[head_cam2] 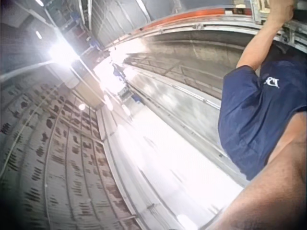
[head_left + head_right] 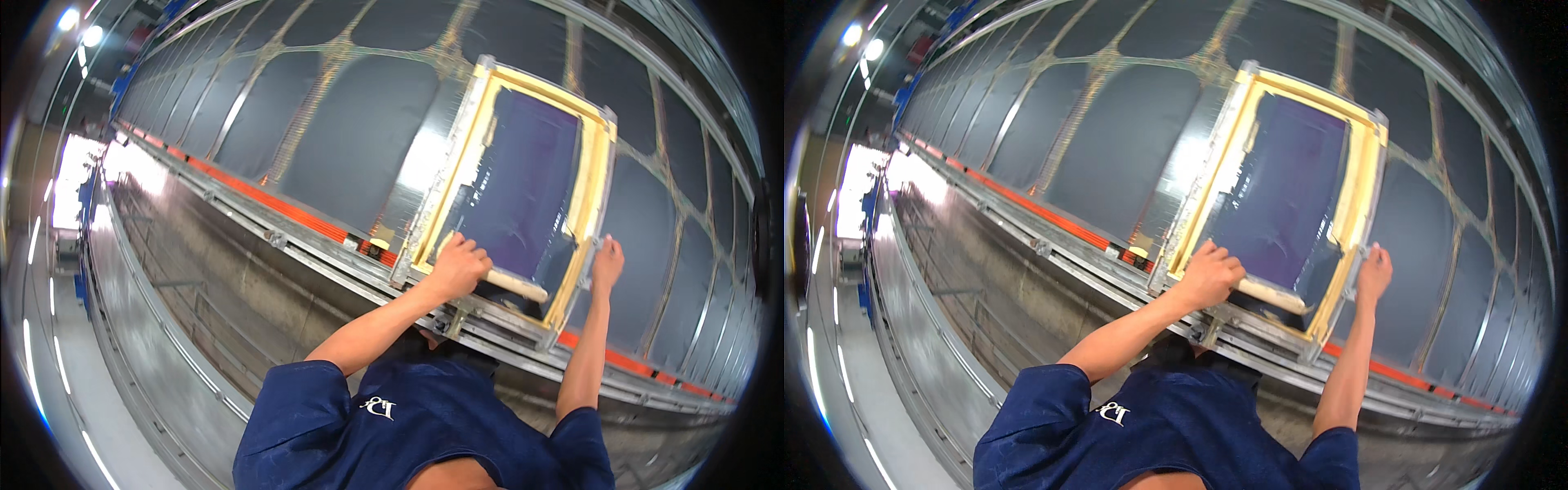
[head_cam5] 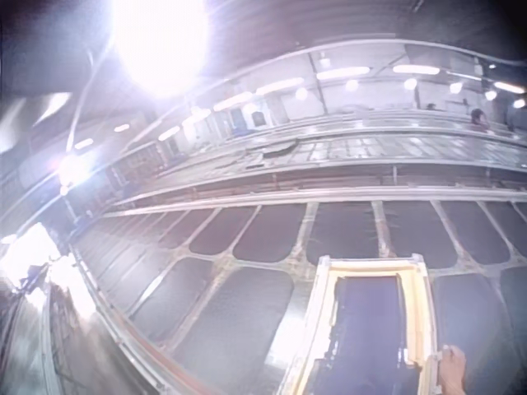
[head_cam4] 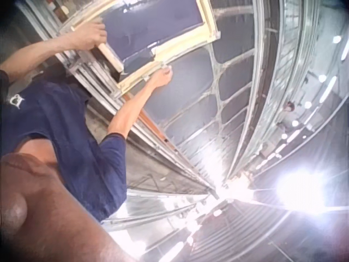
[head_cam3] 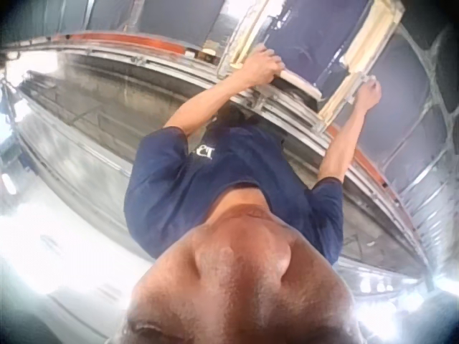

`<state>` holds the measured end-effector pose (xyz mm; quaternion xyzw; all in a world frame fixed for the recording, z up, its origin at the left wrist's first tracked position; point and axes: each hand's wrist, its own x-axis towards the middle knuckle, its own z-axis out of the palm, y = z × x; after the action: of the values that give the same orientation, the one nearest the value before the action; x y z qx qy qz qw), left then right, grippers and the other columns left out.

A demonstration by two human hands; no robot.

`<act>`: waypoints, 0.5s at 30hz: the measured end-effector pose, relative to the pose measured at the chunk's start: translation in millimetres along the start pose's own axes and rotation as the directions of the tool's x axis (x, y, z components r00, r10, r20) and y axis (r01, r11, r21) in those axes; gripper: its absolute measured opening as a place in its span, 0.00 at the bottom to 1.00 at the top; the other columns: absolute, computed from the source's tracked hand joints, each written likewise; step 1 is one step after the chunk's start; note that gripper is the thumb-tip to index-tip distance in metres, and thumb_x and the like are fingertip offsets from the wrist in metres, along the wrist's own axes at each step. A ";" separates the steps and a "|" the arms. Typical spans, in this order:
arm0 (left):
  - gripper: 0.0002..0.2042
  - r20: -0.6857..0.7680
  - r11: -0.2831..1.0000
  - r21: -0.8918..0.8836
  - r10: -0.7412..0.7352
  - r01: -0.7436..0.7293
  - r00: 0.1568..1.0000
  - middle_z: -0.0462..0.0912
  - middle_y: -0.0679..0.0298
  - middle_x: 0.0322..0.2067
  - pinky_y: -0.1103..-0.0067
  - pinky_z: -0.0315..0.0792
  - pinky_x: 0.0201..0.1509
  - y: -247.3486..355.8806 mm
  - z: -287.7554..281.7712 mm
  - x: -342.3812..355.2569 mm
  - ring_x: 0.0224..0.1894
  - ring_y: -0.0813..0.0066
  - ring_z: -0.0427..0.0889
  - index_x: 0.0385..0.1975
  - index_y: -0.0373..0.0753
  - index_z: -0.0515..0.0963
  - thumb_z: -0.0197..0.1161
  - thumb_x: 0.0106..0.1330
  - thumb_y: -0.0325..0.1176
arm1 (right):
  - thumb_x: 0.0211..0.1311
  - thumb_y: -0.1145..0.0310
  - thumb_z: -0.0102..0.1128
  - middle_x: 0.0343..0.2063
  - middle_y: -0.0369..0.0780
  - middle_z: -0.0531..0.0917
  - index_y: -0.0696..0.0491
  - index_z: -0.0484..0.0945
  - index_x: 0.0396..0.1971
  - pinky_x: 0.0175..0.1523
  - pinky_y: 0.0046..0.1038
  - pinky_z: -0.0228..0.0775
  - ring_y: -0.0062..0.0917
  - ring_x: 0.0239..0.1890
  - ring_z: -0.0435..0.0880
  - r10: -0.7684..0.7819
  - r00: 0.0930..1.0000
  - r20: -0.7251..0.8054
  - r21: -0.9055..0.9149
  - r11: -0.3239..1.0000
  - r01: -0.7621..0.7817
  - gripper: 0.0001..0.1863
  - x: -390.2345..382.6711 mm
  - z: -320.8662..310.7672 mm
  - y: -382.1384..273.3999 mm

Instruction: The person uses a squeegee to press ink through a screen-printing frame onto a dark fabric panel. The person repeatedly pulls the squeegee across the frame, repositions the frame, and continues the printing motion throughout the clip.

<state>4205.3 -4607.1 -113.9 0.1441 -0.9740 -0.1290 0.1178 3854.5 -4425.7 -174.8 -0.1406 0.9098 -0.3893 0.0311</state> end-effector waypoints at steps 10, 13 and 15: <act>0.09 -0.083 0.992 -0.014 -0.123 0.122 0.989 0.85 0.72 0.30 0.68 0.68 0.49 -95.8 -55.3 -51.8 0.37 0.68 0.82 0.28 0.47 0.83 0.69 0.45 0.28 | 0.71 0.57 0.63 0.24 0.38 0.79 0.58 0.80 0.32 0.38 0.32 0.67 0.23 0.30 0.73 -0.099 0.994 0.046 0.198 0.976 0.088 0.17 -53.0 67.9 -114.3; 0.11 0.026 0.984 0.006 -0.178 0.178 0.984 0.86 0.74 0.32 0.66 0.68 0.50 -183.8 -92.1 -82.5 0.39 0.67 0.82 0.32 0.49 0.86 0.77 0.47 0.36 | 0.70 0.58 0.64 0.26 0.41 0.81 0.58 0.81 0.33 0.40 0.34 0.70 0.27 0.30 0.76 -0.113 0.994 0.012 0.255 0.961 0.106 0.16 -99.2 149.7 -159.7; 0.11 0.057 0.987 0.014 -0.162 0.161 0.985 0.88 0.73 0.33 0.65 0.70 0.47 -245.3 -121.6 -109.7 0.37 0.65 0.84 0.32 0.50 0.86 0.78 0.48 0.36 | 0.68 0.58 0.65 0.30 0.45 0.85 0.58 0.82 0.35 0.44 0.35 0.73 0.33 0.33 0.82 -0.134 0.991 -0.002 0.275 0.953 0.129 0.15 -135.7 198.0 -207.4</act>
<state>4401.2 -4826.4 -90.8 0.2191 -0.9628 -0.1377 0.0779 4065.5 -4662.6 -170.8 -0.1984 0.8354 -0.5116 0.0321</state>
